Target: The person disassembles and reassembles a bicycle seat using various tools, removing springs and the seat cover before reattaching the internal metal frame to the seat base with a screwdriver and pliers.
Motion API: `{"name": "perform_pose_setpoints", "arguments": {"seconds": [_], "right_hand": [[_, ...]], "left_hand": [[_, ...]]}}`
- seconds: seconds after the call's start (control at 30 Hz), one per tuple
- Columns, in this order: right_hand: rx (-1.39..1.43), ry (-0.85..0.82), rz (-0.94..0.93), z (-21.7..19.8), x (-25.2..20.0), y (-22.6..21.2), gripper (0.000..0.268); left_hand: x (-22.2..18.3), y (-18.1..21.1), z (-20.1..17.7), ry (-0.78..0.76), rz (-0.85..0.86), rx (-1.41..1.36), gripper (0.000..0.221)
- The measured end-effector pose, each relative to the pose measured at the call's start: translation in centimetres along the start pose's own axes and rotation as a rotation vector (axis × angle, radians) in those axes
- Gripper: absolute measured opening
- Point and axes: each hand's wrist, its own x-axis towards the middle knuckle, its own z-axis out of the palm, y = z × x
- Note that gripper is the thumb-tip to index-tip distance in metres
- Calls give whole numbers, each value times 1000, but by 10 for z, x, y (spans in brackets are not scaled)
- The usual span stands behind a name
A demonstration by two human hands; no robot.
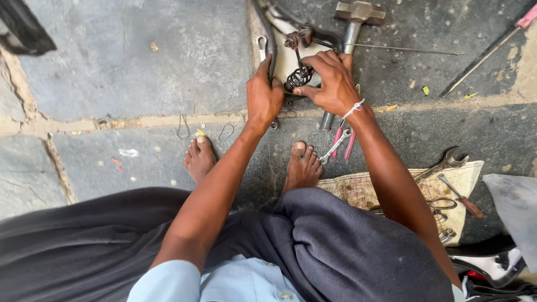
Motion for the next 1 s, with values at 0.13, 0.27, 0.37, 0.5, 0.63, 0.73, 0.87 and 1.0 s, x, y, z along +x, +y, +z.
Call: {"name": "perform_pose_setpoints", "arguments": {"seconds": [0.13, 0.27, 0.37, 0.5, 0.63, 0.73, 0.87, 1.0], "right_hand": [[-59, 70, 8, 12, 2, -7, 62], [-75, 216, -56, 24, -19, -19, 60], [-101, 242, -70, 30, -22, -19, 56], [-190, 367, -62, 43, -21, -25, 48], [-228, 399, -4, 52, -20, -36, 46], [-238, 300, 4, 40, -16, -30, 46], [-197, 274, -47, 21, -19, -25, 50], [-199, 266, -99, 18, 3, -22, 54]], "left_hand": [[1, 10, -2, -72, -91, -101, 54], [-4, 7, -1, -78, -294, -342, 42], [-1, -2, 3, -27, -234, -219, 24], [-13, -7, 24, 233, -50, -61, 18], [-10, -3, 32, 308, -118, -125, 15], [-8, -2, 25, 205, -93, -219, 22], [-3, -4, 4, -68, -130, -108, 37], [-9, -12, -15, 272, 198, 50, 42]]}}
